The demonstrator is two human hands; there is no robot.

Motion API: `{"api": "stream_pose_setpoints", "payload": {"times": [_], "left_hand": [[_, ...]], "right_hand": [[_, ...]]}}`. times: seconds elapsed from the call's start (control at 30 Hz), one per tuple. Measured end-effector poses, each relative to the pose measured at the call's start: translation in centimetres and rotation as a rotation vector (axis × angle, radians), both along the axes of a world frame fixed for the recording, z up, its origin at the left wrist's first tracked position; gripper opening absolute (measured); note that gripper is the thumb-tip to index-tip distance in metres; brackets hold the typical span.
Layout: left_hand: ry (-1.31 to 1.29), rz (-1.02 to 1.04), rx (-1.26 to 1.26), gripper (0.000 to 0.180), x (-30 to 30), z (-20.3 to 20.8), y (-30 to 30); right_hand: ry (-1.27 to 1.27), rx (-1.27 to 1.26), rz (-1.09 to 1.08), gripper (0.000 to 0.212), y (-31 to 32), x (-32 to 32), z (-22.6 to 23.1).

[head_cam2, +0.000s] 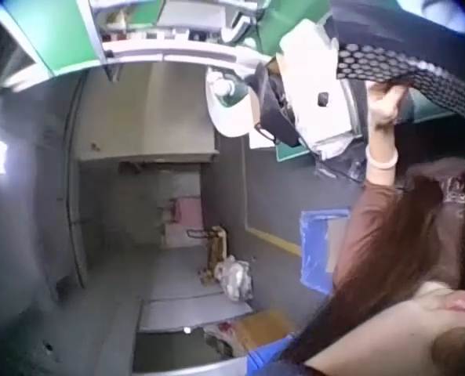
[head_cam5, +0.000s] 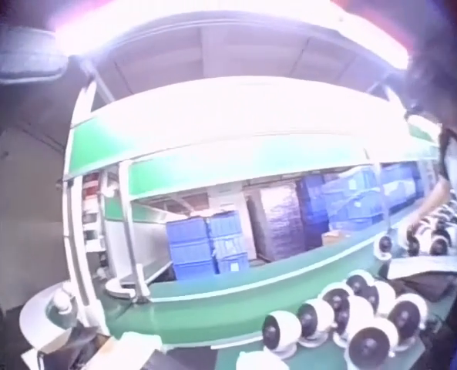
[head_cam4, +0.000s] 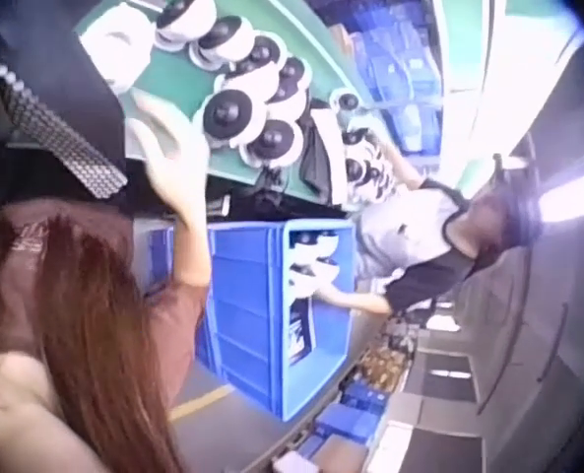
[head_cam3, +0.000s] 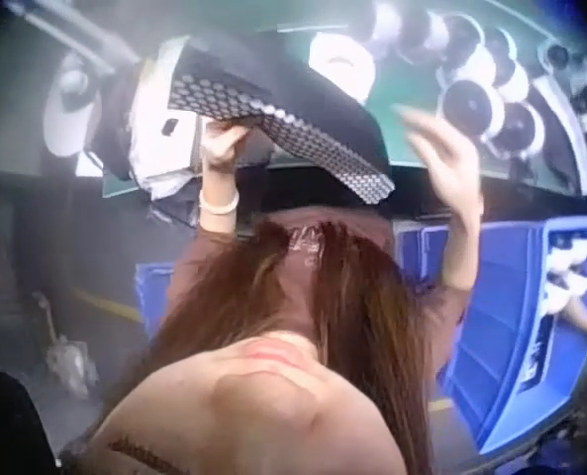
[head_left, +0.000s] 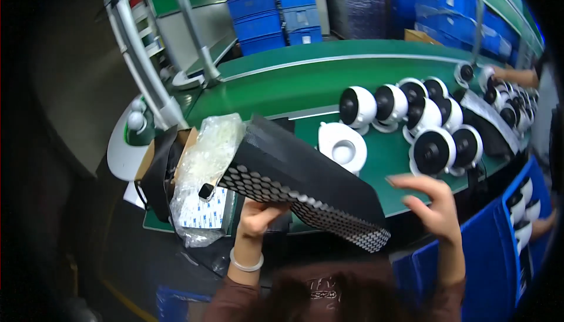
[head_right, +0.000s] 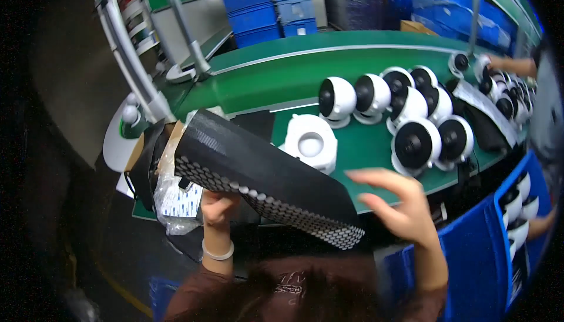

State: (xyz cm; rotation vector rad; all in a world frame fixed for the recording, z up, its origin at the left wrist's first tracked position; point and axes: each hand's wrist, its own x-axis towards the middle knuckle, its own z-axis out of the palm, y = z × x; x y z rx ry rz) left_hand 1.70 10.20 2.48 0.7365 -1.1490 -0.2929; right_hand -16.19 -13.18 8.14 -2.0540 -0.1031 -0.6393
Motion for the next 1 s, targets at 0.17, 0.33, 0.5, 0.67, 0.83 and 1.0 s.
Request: {"api": "stream_pose_setpoints", "payload": {"times": [0.17, 0.33, 0.5, 0.67, 0.83, 1.0], "left_hand": [[0.019, 0.082, 0.018, 0.032, -2.9, 1.4, -2.2], [-0.061, 0.095, 0.368, 0.043, -1.2, 4.3, -2.8], [-0.616, 0.778, 0.144, 0.063, 0.1, 8.5, -3.7], [-0.392, 0.306, 0.553, 0.018, 1.0, 8.9, -3.9], [-0.411, 0.488, 0.558, 0.012, 2.2, 7.4, -1.9], [-0.392, 0.513, 0.635, 0.013, 4.0, 8.2, -0.7]], "right_hand": [[-0.007, -0.037, 0.456, 0.068, 3.8, 4.2, 2.1], [0.172, 0.211, 0.298, 0.045, 1.7, 4.4, -0.2], [0.327, -0.029, 0.354, 0.038, 1.6, 5.4, 0.4], [0.412, 0.211, 0.345, 0.045, 0.9, 5.7, -0.3], [0.13, -0.255, 0.088, 0.05, -1.5, 0.9, -3.4], [0.37, -0.118, 1.095, 0.035, 2.7, -2.8, -6.2]]}}
